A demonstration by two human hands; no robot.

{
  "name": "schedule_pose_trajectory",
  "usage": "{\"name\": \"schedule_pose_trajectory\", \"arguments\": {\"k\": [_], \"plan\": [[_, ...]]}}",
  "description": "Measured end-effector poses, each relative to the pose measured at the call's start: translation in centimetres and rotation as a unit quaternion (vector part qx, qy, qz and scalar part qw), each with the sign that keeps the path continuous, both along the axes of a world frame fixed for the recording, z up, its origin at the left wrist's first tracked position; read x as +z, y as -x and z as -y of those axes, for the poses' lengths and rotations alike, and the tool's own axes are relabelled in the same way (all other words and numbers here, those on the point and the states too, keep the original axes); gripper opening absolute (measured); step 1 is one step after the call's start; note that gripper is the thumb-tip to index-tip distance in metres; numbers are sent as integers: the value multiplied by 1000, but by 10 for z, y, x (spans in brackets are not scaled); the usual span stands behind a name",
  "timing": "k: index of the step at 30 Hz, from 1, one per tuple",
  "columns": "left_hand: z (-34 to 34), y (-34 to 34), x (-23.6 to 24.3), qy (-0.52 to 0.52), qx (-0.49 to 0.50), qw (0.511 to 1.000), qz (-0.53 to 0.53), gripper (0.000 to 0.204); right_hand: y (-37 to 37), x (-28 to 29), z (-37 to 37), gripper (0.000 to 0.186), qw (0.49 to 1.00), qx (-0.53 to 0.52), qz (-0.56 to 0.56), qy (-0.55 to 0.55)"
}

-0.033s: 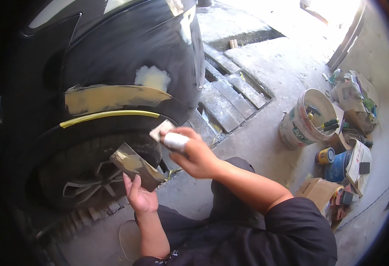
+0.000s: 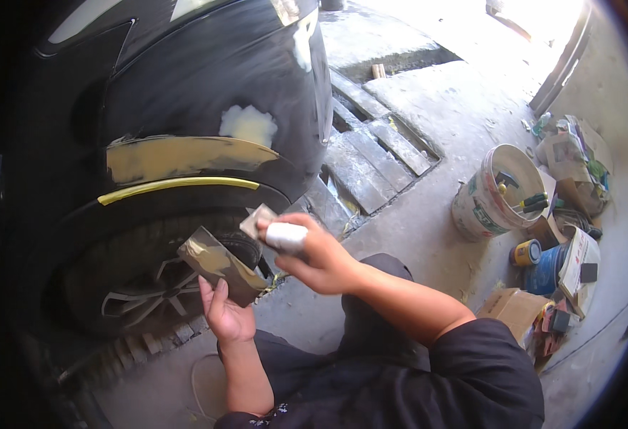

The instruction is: The person applies body filler to the front bumper of a black car using a putty knife. They spread the filler over a damaged area, smooth it, and occasionally scrape excess material back onto the knife.

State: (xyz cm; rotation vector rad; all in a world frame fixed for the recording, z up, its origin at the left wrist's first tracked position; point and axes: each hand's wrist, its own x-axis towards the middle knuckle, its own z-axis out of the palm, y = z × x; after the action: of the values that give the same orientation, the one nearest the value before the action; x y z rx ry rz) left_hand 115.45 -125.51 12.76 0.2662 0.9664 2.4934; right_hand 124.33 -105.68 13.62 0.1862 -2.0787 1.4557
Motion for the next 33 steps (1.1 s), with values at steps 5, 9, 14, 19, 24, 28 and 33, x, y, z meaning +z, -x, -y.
{"name": "schedule_pose_trajectory", "arguments": {"k": [5, 9, 14, 19, 24, 28, 33], "plan": [[-7, 5, 17, -16, -33, 999, 3, 51, -24, 2, 5, 45, 959, 212, 78, 171], [-10, 4, 28, -4, 6, 999, -34, 50, -19, 1, -7, 41, 997, 34, 25, -66], [-15, 1, 31, 54, 62, 993, -84, 44, -17, 24, -7, 40, 977, -52, 27, -203], [-16, 3, 24, 86, 62, 986, -129, 48, -13, 33, 7, 36, 923, -98, 32, -372], [-14, 6, 14, 110, 114, 964, -215, 45, -5, 32, -7, 38, 917, -78, 21, -390], [-2, 7, 8, 97, 113, 964, -220, 47, 23, 43, -41, 43, 914, -227, 36, -334], [5, -4, -2, 110, 67, 982, -135, 50, 65, 62, -55, 41, 923, -297, -59, -235]]}}
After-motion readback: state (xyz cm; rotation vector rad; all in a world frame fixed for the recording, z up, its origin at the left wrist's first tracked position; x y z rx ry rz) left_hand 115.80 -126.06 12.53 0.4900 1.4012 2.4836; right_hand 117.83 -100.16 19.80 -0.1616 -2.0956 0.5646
